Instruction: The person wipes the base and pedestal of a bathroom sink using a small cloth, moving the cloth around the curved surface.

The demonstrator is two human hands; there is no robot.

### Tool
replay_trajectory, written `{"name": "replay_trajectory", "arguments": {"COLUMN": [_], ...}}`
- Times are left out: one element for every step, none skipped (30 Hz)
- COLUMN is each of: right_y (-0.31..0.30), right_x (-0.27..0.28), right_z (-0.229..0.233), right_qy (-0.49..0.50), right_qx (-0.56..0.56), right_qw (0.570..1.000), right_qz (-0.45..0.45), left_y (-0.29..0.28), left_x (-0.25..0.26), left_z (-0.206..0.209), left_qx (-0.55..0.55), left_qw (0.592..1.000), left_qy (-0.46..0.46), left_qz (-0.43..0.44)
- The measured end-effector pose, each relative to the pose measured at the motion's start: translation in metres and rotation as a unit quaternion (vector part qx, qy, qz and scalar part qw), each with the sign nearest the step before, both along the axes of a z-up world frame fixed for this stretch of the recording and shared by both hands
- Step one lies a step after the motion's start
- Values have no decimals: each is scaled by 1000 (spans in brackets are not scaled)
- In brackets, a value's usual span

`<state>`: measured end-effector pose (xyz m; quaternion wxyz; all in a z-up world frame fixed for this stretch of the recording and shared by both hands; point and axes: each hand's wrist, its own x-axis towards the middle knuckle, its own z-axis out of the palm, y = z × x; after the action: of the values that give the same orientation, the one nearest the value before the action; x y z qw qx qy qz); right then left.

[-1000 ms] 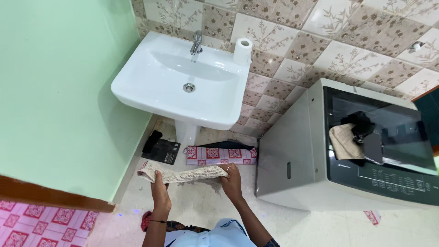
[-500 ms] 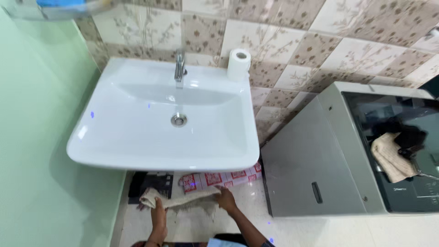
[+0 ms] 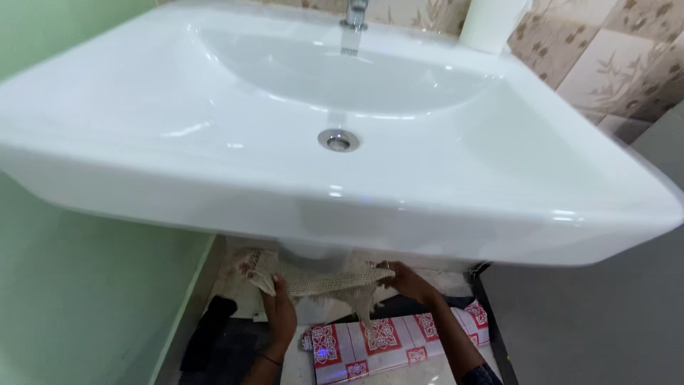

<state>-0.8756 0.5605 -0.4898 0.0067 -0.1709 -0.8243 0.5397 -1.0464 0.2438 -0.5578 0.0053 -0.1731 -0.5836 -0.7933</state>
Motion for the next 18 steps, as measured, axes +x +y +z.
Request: {"name": "replay_trajectory", "arguments": {"right_y": [10,9,10,15,10,6,-1,-22,-39,-54,-64,-75,-99,-111,-113,-115,-116,-114], "right_x": [2,3,3,4,-1,-10,-15,-10,-26,-39,-46,-45,-35,-34,-29,-27,-25,-25], "right_z": [-12,-33,-58,-81,-106,-127,-142,-156,-153,-139,-118,-96,-81,-61,-36,-12,14,41], "right_qy": [37,93,149,204,215,224,236,218,216,215,227,238,238,258,271,284,295,307], "right_qx": [13,-5,-22,-39,-51,-62,-71,-86,-93,-101,-121,-142,-173,-169,-157,-146,-129,-112], "right_qw": [999,995,986,974,967,958,947,942,935,927,921,914,906,909,914,918,919,920], "right_qz": [-16,-41,-66,-91,-130,-169,-207,-240,-265,-290,-293,-295,-305,-282,-258,-234,-226,-219], "left_y": [8,11,15,21,16,13,10,1,6,9,9,3,-15,-24,-19,-17,-14,-9], "left_x": [5,10,13,15,24,33,40,52,49,44,31,19,21,17,9,-5,-15,-25], "left_z": [-12,-25,-42,-57,-71,-82,-93,-102,-100,-94,-86,-76,-66,-51,-32,-9,17,45], "left_qx": [42,29,16,3,-4,-12,-17,-9,10,30,26,23,5,-19,-38,-9,18,30], "left_qw": [997,998,998,998,996,994,992,993,995,995,993,991,987,983,977,984,989,996], "left_qy": [-34,-40,-46,-53,-71,-89,-104,-111,-102,-93,-113,-133,-162,-181,-210,-176,-144,-88], "left_qz": [-56,-48,-40,-33,-48,-62,-76,-49,-20,9,1,-7,-16,-2,11,13,13,-12]}}
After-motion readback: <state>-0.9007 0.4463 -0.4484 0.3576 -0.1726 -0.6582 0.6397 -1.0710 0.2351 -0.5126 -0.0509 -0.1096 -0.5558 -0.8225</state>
